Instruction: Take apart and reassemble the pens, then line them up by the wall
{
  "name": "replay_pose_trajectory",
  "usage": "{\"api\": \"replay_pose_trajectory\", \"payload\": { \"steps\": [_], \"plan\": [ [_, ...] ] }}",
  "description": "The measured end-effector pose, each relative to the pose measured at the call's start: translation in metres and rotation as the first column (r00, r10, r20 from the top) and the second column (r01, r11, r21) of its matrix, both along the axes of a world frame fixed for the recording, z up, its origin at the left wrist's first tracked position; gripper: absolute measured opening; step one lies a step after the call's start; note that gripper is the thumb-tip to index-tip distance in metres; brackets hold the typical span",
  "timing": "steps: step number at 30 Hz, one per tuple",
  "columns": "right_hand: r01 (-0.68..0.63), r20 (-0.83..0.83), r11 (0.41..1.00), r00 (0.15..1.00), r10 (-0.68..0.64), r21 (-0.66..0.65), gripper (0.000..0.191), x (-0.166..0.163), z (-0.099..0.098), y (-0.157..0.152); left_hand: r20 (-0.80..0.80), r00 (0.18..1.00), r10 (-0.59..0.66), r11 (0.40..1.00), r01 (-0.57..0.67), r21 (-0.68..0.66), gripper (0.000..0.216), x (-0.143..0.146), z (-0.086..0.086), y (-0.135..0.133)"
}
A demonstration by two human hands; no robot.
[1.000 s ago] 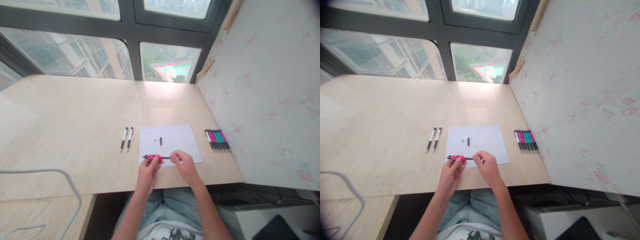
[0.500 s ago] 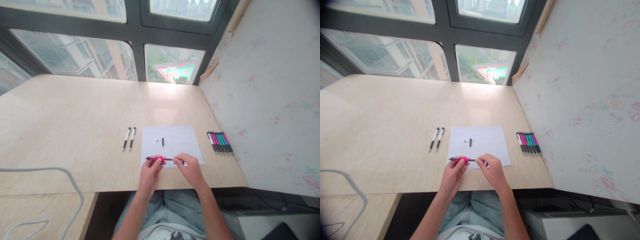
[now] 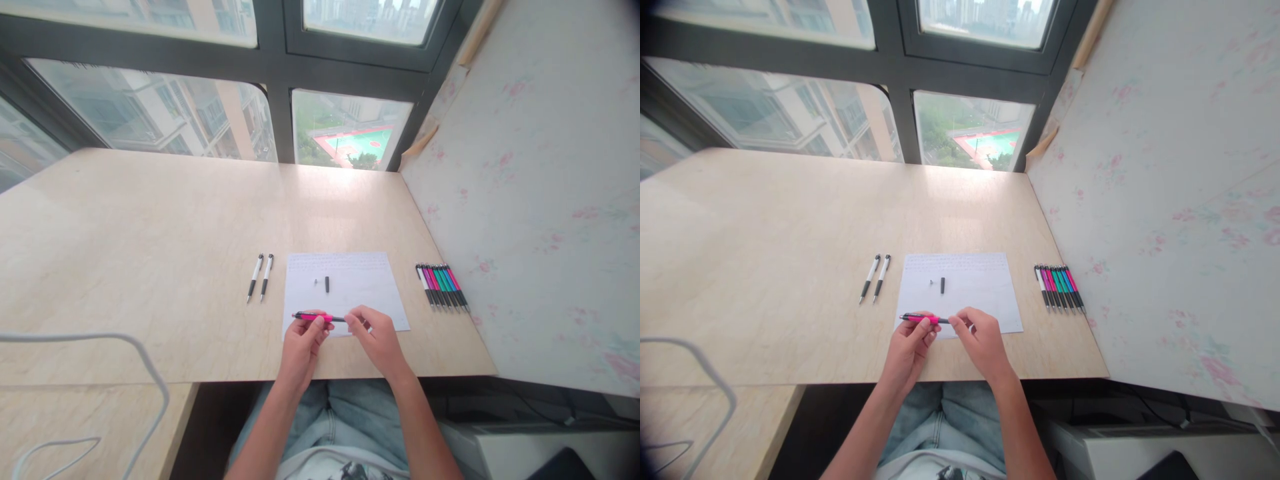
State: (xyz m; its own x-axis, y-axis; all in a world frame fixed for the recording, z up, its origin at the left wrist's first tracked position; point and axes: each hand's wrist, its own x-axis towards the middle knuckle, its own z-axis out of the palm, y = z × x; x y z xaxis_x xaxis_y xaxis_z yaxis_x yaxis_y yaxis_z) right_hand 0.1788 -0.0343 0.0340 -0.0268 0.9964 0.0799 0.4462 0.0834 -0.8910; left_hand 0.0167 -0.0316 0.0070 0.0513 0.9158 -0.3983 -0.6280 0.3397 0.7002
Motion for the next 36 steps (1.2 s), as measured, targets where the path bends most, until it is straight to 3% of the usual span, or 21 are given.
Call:
{"api": "replay_pose_trajectory", "payload": {
  "steps": [2, 7, 12, 25, 30, 32, 36],
  "plan": [
    [-0.01, 0.051, 1.0, 0.999, 0.01, -0.012, 0.032, 0.001, 0.0, 0.0, -0.007, 1.0, -0.01, 1.0, 0.01, 0.025, 0.016, 0.0, -0.002, 0.0],
    [0.009, -0.002, 0.998, 1.0, -0.009, 0.062, 0.012, 0.005, 0.006, 0.0, 0.002, 1.0, 0.013, 0.997, -0.013, 0.072, 0.014, -0.001, -0.007, 0.0],
    [-0.051, -0.003, 0.992, 0.999, 0.051, 0.115, 0.008, 0.005, 0.01, 0.001, 0.029, 1.0, 0.008, 0.998, -0.01, 0.065, 0.015, -0.001, -0.006, 0.0],
    [0.061, -0.099, 0.984, 0.994, -0.045, 0.165, 0.009, 0.019, 0.035, -0.008, 0.299, 0.95, 0.093, 0.995, -0.082, -0.048, 0.016, -0.007, 0.004, 0.003],
    [0.215, -0.11, 0.974, 0.972, -0.207, 0.068, 0.014, 0.026, 0.006, -0.001, 0.328, 0.934, 0.138, 0.99, -0.121, -0.07, 0.016, -0.012, 0.0, 0.005],
    [0.243, -0.001, 0.97, 0.97, -0.243, 0.021, 0.015, 0.024, -0.011, 0.008, 0.313, 0.94, 0.138, 0.99, -0.127, -0.056, 0.016, -0.012, -0.002, 0.006],
    [0.254, 0.139, 0.965, 0.955, -0.262, 0.071, 0.017, 0.009, -0.035, 0.035, 0.234, 0.97, 0.07, 0.997, -0.072, -0.002, 0.017, -0.01, -0.005, 0.006]
  ]
}}
